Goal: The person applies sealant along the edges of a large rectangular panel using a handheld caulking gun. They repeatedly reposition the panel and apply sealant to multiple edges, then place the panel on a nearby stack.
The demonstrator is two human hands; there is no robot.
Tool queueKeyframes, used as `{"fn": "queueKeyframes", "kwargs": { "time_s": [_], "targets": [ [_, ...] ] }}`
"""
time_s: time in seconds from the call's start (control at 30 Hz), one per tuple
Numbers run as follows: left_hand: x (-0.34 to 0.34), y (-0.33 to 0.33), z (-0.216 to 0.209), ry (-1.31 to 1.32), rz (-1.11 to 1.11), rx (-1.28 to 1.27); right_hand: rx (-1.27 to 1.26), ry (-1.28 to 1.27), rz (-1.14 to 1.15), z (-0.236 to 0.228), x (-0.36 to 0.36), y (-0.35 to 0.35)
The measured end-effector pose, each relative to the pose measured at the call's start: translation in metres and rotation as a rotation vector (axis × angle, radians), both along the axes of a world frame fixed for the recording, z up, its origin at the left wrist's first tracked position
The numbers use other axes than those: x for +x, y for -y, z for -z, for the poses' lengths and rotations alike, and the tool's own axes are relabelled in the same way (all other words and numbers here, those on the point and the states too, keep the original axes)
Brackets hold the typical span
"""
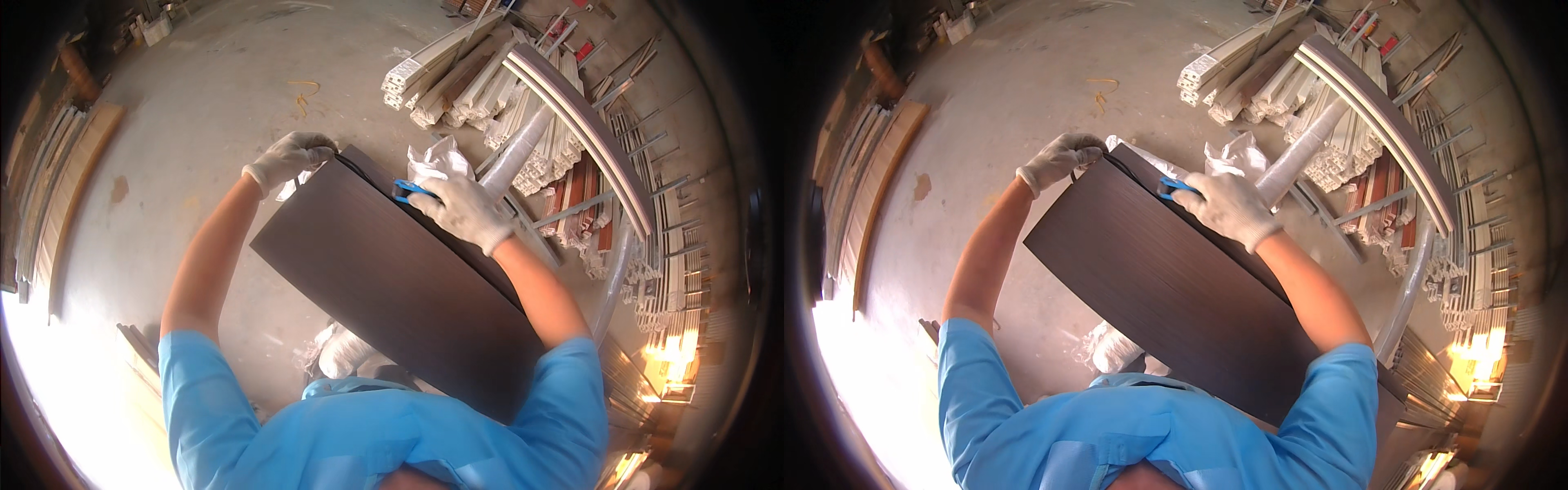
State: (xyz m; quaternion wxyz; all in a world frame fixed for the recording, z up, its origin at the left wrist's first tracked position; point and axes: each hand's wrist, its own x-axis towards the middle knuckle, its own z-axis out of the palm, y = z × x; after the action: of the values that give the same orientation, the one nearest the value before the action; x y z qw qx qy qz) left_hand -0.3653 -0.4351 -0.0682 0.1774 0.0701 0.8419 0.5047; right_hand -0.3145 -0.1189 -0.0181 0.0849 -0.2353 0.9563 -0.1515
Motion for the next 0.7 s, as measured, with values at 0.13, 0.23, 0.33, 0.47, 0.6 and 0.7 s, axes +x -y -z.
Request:
{"fn": "queueKeyframes", "kwargs": {
  "time_s": [0.13,0.23,0.33,0.47,0.6,0.7],
  "targets": [
    [0.001,-0.013,0.007,-0.256,-0.063,-0.086,-0.058,-0.052,-0.023,0.000,0.012,-0.011],
    [0.006,-0.021,0.020,-0.198,-0.195,-0.024,-0.013,-0.017,0.031,0.000,0.016,-0.013],
    [0.005,-0.022,0.032,-0.181,-0.226,-0.014,-0.023,-0.036,0.024,0.000,0.013,-0.002],
    [-0.001,-0.021,0.043,-0.225,-0.222,-0.125,-0.063,-0.026,0.015,0.001,-0.012,0.041],
    [0.001,-0.021,0.037,-0.189,-0.232,-0.073,-0.011,-0.104,-0.008,0.008,-0.041,0.075],
    [0.007,-0.017,0.023,-0.152,-0.214,-0.093,0.008,-0.085,-0.001,0.013,-0.041,0.067]
  ]
}}
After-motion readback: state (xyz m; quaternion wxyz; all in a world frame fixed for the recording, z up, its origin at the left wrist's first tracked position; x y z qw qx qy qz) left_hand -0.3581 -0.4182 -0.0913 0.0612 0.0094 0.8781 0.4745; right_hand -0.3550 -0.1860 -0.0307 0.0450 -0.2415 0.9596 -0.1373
